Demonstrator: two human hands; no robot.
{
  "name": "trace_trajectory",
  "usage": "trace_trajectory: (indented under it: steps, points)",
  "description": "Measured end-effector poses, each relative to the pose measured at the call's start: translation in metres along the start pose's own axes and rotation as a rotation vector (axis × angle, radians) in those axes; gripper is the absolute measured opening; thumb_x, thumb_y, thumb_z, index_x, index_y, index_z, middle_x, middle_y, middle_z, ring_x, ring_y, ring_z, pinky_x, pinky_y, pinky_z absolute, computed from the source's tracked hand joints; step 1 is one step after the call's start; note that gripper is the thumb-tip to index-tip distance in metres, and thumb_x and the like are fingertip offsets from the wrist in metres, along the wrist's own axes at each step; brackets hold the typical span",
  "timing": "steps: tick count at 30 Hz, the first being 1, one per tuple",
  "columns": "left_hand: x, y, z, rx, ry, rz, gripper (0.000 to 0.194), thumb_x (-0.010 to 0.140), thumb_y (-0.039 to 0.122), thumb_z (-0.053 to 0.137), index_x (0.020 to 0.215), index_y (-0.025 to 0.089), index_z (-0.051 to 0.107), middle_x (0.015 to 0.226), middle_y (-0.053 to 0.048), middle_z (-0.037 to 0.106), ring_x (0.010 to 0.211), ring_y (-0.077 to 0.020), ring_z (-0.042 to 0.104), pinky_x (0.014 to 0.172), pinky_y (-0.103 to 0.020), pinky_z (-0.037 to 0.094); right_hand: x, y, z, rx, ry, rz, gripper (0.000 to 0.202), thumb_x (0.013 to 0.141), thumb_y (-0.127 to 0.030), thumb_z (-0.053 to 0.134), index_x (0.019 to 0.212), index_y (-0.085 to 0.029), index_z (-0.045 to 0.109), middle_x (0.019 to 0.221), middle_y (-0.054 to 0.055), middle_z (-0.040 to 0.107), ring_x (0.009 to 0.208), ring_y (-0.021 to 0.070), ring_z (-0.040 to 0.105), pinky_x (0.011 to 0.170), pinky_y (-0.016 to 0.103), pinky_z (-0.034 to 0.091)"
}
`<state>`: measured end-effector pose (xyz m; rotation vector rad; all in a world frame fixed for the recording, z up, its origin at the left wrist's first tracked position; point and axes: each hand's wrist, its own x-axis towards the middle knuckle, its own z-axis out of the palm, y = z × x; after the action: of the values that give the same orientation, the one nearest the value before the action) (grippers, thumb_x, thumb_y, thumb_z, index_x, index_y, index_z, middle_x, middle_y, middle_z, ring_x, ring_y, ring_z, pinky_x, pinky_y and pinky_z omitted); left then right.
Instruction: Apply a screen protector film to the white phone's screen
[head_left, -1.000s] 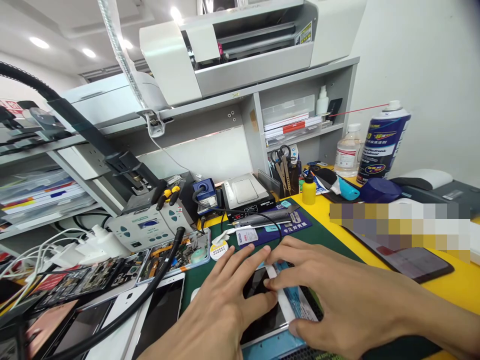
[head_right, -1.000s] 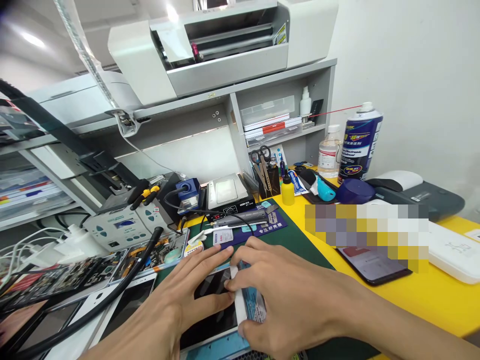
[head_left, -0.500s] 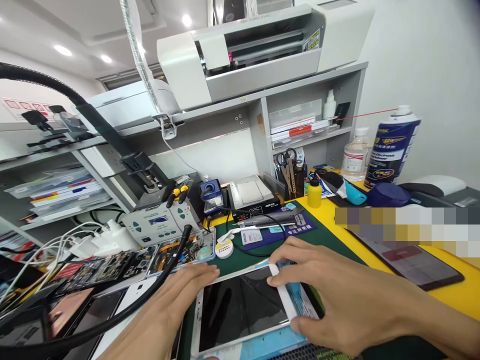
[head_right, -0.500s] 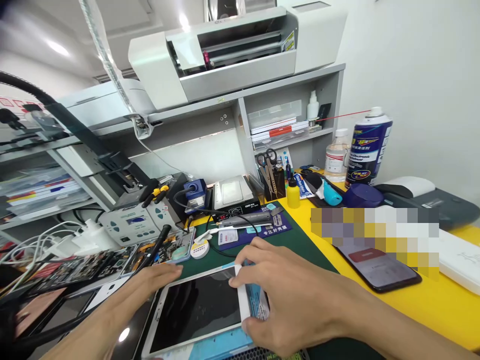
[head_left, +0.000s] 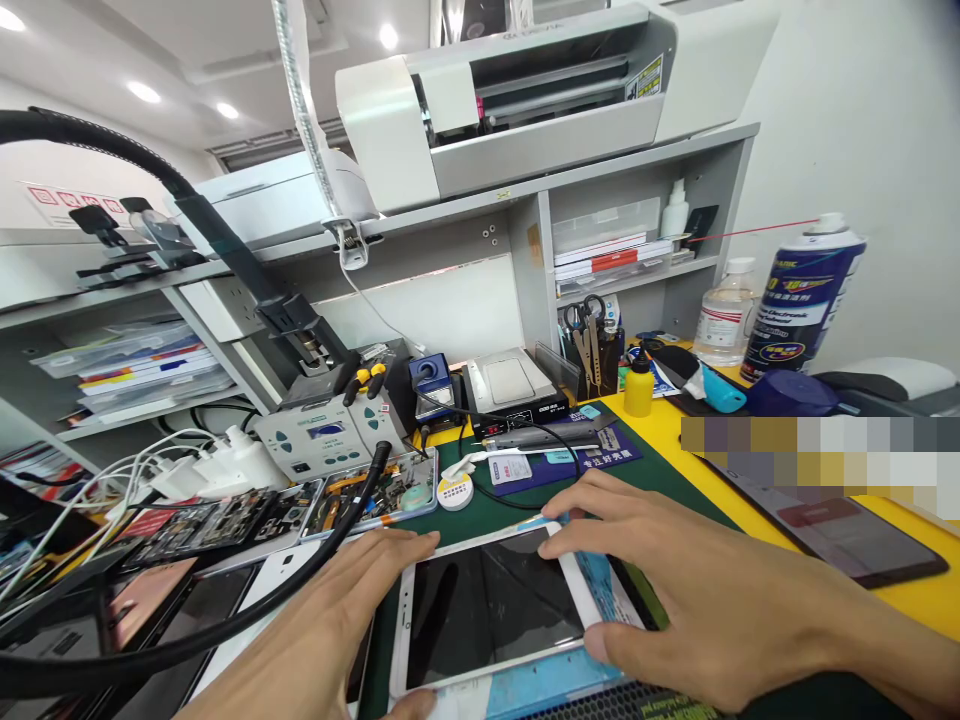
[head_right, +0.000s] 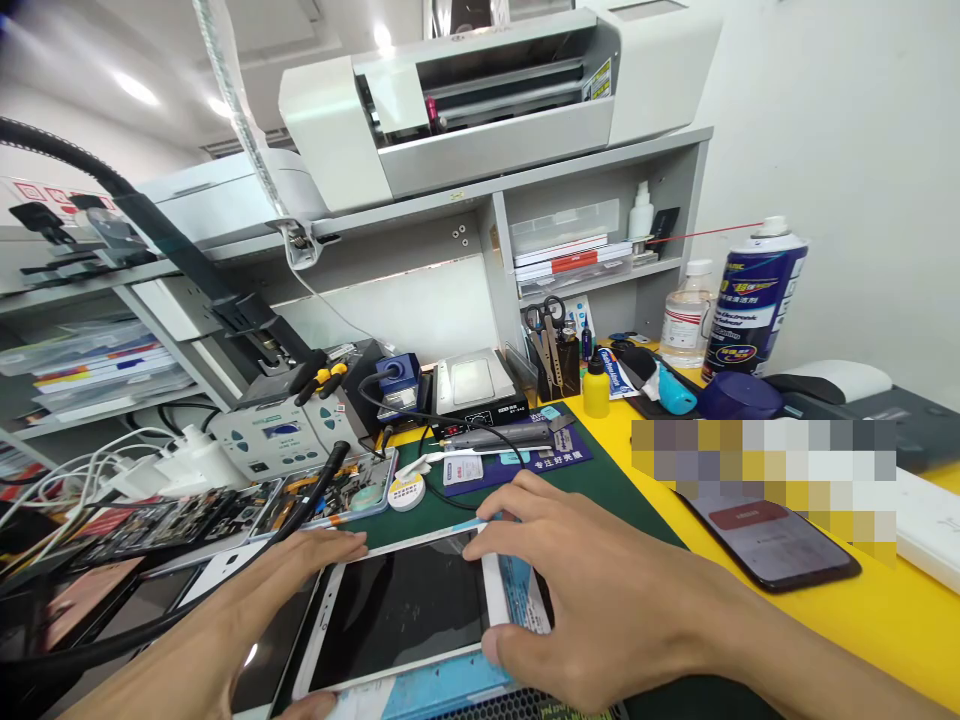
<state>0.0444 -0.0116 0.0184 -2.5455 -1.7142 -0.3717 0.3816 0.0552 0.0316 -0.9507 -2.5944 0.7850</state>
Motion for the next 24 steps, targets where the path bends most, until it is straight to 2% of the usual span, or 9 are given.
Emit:
trace_trajectory:
  steps: [4,7,11,17,24]
  points:
    - [0.0,-0.008,0.0,-0.027,-0.092,0.001,0.088,0.072,0.037,0.077,0.152,0.04,0.042,0.155,-0.003,0.051,0.136,-0.0342,0.057,0.109,-0.046,0.052,0.001,0.001,-0.001,0.021,0.014,-0.026,0.059,0.09,-0.046,0.064,0.144,-0.023,0.058,0.142,0.013,0.057,0.139,0.0378,0.047,0.117,0.055,0.038]
    - [0.0,-0.005,-0.007,-0.079,-0.115,-0.026,0.084,0.074,0.036,0.076,0.151,0.04,0.043,0.155,-0.001,0.051,0.135,-0.0332,0.057,0.109,-0.044,0.053,0.001,0.004,0.0,0.009,0.008,-0.003,0.061,0.09,-0.048,0.066,0.146,-0.026,0.056,0.144,0.011,0.057,0.143,0.039,0.042,0.12,0.059,0.032]
    - [0.0,0.001,-0.014,-0.094,-0.154,-0.098,0.082,0.076,0.04,0.076,0.151,0.043,0.041,0.155,0.002,0.051,0.136,-0.0323,0.056,0.112,-0.047,0.049,-0.001,0.007,0.002,-0.01,-0.01,0.026,0.063,0.088,-0.047,0.068,0.146,-0.031,0.054,0.148,0.009,0.054,0.143,0.0383,0.042,0.118,0.058,0.036]
    - [0.007,0.012,-0.023,-0.112,-0.29,-0.169,0.08,0.077,0.041,0.073,0.151,0.033,0.044,0.156,-0.007,0.05,0.139,-0.0348,0.053,0.114,-0.055,0.044,-0.002,0.011,0.005,-0.031,-0.018,0.06,0.066,0.088,-0.052,0.069,0.149,-0.038,0.05,0.154,0.005,0.048,0.146,0.0401,0.037,0.117,0.06,0.037]
    - [0.006,0.01,-0.025,-0.169,-0.294,-0.175,0.082,0.08,0.046,0.071,0.155,0.032,0.04,0.159,-0.008,0.046,0.144,-0.0353,0.047,0.116,-0.056,0.041,0.001,0.011,0.007,-0.051,0.015,0.027,0.065,0.087,-0.049,0.07,0.148,-0.039,0.052,0.153,0.005,0.051,0.141,0.0388,0.046,0.115,0.056,0.042]
